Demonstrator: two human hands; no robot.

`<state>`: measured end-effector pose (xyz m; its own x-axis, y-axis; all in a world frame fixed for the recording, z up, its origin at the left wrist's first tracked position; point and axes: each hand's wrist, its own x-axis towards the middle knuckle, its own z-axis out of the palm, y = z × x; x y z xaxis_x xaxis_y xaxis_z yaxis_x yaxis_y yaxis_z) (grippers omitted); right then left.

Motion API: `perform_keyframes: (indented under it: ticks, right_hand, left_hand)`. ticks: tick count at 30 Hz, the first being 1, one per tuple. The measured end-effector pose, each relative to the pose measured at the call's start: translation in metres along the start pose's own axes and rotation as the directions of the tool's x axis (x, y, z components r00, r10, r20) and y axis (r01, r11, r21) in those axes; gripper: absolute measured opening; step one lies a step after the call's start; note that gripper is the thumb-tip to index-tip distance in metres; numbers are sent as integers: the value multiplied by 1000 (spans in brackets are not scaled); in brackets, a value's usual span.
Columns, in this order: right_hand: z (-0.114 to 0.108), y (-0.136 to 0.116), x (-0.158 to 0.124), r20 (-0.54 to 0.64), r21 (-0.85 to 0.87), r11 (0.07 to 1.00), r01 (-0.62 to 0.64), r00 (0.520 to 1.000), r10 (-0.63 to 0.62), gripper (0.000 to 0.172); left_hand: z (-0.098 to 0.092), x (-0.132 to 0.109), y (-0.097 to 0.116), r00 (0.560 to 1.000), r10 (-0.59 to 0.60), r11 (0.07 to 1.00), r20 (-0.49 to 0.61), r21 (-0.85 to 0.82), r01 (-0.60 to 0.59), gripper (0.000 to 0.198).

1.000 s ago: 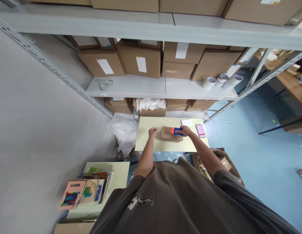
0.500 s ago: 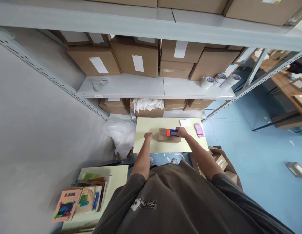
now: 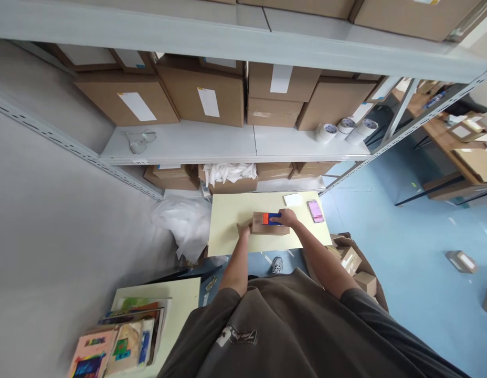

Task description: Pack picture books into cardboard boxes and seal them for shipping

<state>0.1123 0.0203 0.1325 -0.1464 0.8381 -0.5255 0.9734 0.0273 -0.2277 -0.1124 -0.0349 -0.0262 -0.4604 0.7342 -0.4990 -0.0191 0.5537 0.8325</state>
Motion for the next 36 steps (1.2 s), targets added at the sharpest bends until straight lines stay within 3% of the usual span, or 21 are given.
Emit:
perform_keyframes:
  ticks: [3, 6, 9, 13, 16, 19, 22, 25, 28, 32, 36]
  right_hand:
    - [0, -1, 2, 2, 5, 1000, 4, 1000, -4, 63]
    - [0, -3, 4, -2, 1, 1000, 11, 1000, -11, 63]
    - [-1, -4, 5, 16, -12, 1000, 27, 1000, -26, 64]
    - [-2, 0, 5, 38, -25, 999, 38, 999, -37, 68]
    - [-6, 17, 2, 39, -33, 998, 50, 998, -49, 68]
    - [-12, 58, -3, 37, -49, 998, 38, 999, -36, 69]
    - [-19, 121, -16, 31, -49, 999, -19, 999, 21, 72]
    - [-21, 185, -35, 12, -72, 990, -122, 992, 123, 69]
    - [-20, 224, -51, 17, -41, 984, -175, 984, 176, 65]
    - [-18, 225, -54, 24, -22, 976, -216, 976, 217, 61]
    - [-21, 188, -49, 18, -4, 974, -227, 974, 227, 60]
  left_hand:
    - [-9, -4, 8, 999, 32, 986, -11, 161, -30, 27]
    - [-9, -11, 18, 978, 134, 945, 162, 275, -175, 37]
    - [1, -21, 21, 941, 180, 928, 286, 267, -259, 42]
    - [20, -33, 18, 951, 192, 919, 241, 297, -261, 46]
    - [35, -39, 16, 955, 195, 902, 226, 341, -264, 47]
    - [50, -42, 16, 951, 196, 895, 240, 352, -274, 48]
    - [59, -39, 15, 949, 201, 881, 242, 379, -284, 47]
    - [61, -33, 13, 949, 205, 862, 241, 414, -292, 46]
    - [60, -28, 11, 945, 193, 852, 263, 433, -295, 48]
    - [53, -21, 11, 935, 175, 853, 308, 428, -300, 51]
    - [34, -10, 14, 941, 142, 889, 306, 379, -258, 55]
